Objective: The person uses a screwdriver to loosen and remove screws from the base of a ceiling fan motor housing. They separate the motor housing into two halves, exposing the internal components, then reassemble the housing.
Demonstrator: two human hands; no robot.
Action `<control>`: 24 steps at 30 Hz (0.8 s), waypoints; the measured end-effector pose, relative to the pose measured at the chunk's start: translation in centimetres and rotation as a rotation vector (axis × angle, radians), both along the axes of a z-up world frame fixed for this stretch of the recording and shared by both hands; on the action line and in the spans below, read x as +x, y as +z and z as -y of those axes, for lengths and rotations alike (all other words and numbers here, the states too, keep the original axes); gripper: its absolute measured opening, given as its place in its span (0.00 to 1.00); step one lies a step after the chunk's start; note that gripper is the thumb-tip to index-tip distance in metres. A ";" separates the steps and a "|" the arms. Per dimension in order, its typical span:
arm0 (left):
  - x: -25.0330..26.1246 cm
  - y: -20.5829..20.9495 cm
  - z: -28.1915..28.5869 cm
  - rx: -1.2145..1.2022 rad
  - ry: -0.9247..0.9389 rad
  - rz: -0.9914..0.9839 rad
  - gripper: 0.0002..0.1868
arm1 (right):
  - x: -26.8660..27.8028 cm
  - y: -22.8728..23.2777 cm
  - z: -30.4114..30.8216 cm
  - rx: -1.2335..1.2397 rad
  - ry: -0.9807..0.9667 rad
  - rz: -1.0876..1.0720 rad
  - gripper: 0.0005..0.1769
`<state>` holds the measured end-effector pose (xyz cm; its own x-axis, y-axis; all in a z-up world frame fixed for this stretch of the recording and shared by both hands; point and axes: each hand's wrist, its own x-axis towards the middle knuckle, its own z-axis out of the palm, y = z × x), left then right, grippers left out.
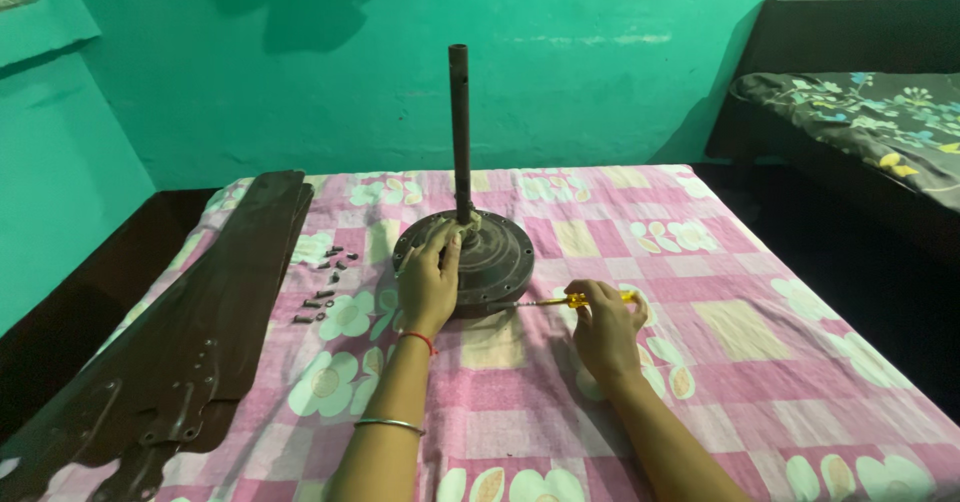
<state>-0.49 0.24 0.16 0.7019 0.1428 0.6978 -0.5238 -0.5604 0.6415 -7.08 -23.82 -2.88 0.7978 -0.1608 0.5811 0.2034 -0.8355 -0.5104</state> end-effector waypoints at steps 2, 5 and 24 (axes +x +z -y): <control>-0.1 0.2 0.1 0.004 0.009 -0.026 0.16 | 0.4 -0.2 0.4 -0.039 -0.011 0.030 0.14; -0.2 0.3 0.0 0.002 0.005 -0.033 0.16 | 0.5 0.2 1.2 -0.133 0.005 0.075 0.16; 0.7 1.5 -0.3 -0.057 0.002 -0.050 0.15 | 4.2 2.5 -3.9 0.108 0.305 0.193 0.11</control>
